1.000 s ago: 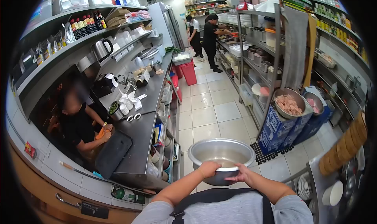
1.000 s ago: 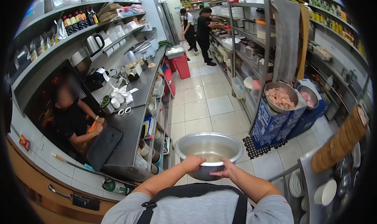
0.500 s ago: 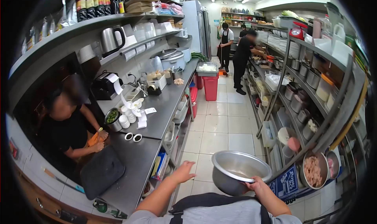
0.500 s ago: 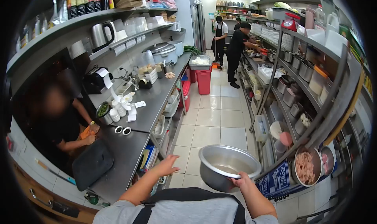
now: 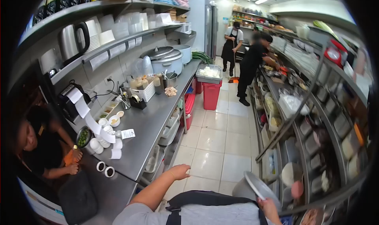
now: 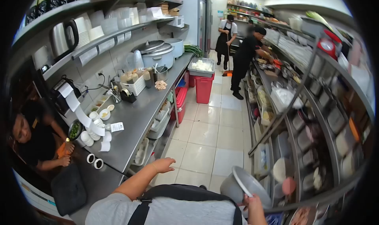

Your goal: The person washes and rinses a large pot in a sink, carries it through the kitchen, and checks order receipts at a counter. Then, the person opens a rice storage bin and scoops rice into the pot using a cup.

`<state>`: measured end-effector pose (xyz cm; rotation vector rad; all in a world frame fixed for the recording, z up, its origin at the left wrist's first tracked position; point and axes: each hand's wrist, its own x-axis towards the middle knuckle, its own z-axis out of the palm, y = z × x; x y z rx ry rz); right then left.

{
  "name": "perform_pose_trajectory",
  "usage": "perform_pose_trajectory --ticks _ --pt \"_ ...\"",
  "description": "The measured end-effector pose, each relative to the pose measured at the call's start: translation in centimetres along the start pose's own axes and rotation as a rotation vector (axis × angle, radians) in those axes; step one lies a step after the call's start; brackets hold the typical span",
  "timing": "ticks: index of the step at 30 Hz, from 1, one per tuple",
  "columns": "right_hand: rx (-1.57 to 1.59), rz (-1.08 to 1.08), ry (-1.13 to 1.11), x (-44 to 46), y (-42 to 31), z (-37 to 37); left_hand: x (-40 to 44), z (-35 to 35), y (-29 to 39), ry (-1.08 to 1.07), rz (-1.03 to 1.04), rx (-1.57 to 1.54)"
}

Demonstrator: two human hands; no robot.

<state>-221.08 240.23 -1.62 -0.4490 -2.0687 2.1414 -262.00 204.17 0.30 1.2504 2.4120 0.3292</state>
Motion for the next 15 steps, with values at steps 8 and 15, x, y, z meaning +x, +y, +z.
perform_pose_trajectory --ticks 8,15 --pt "-0.54 0.22 0.129 26.0 -8.6 -3.6 11.1 -7.5 -9.4 0.085 -0.201 -0.082" --pt "1.194 0.72 0.518 59.5 -5.1 -9.2 15.1 -16.8 -15.8 0.352 -0.378 -0.259"
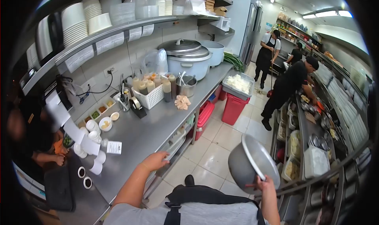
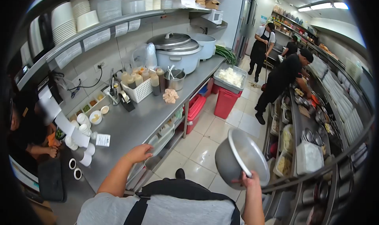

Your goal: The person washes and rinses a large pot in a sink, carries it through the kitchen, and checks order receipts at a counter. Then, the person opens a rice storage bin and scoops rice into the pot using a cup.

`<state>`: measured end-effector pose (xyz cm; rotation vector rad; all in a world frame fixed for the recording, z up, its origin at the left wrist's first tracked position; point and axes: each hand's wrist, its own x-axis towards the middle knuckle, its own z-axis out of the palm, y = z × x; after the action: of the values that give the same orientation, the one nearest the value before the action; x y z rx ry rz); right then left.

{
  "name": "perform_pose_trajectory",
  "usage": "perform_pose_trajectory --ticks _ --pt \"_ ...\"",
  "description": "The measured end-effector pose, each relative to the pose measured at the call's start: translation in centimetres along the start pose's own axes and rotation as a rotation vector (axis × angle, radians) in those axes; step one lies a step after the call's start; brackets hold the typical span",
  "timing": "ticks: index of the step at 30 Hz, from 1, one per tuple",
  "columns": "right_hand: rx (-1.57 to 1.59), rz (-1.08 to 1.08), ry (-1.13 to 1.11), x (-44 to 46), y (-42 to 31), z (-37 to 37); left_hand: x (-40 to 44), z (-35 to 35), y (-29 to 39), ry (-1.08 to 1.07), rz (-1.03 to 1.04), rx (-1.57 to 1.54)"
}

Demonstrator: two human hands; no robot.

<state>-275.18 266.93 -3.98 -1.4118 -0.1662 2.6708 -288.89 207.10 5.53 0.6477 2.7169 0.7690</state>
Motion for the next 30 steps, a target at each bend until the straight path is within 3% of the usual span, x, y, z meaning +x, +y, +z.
perform_pose_trajectory --ticks 3,7,13,17,19,21,24,27,30 --pt "0.078 0.151 0.048 0.2 0.8 14.4 5.4 -1.9 -1.8 0.068 -0.011 -0.07" --pt "-0.104 -0.04 -0.368 5.7 -1.7 28.2 15.7 -5.3 -2.0 0.082 -0.014 -0.058" --pt "-0.152 0.281 -0.458 1.8 -0.7 50.8 30.8 -9.3 -1.4 0.158 0.173 0.039" --pt "-0.354 0.313 -0.701 5.0 -0.8 64.1 37.5 -10.8 -0.7 0.18 0.214 -0.028" --pt "-0.42 0.332 -0.764 8.4 -1.4 71.2 39.9 -11.4 -1.1 0.218 0.115 -0.027" --pt "-0.301 0.444 -0.617 8.9 -0.5 78.5 41.7 -11.6 -2.0 0.271 0.004 -0.021" --pt "-0.269 0.507 -0.57 12.8 0.0 88.3 43.3 -12.0 -2.9 0.408 -0.163 -0.025" --pt "-0.175 0.357 -0.39 15.1 2.6 97.4 44.0 -11.8 -2.4 0.587 -0.337 -0.083" --pt "-0.228 0.361 -0.355 19.6 4.4 105.2 44.7 -11.0 -1.1 0.74 -0.545 -0.13"
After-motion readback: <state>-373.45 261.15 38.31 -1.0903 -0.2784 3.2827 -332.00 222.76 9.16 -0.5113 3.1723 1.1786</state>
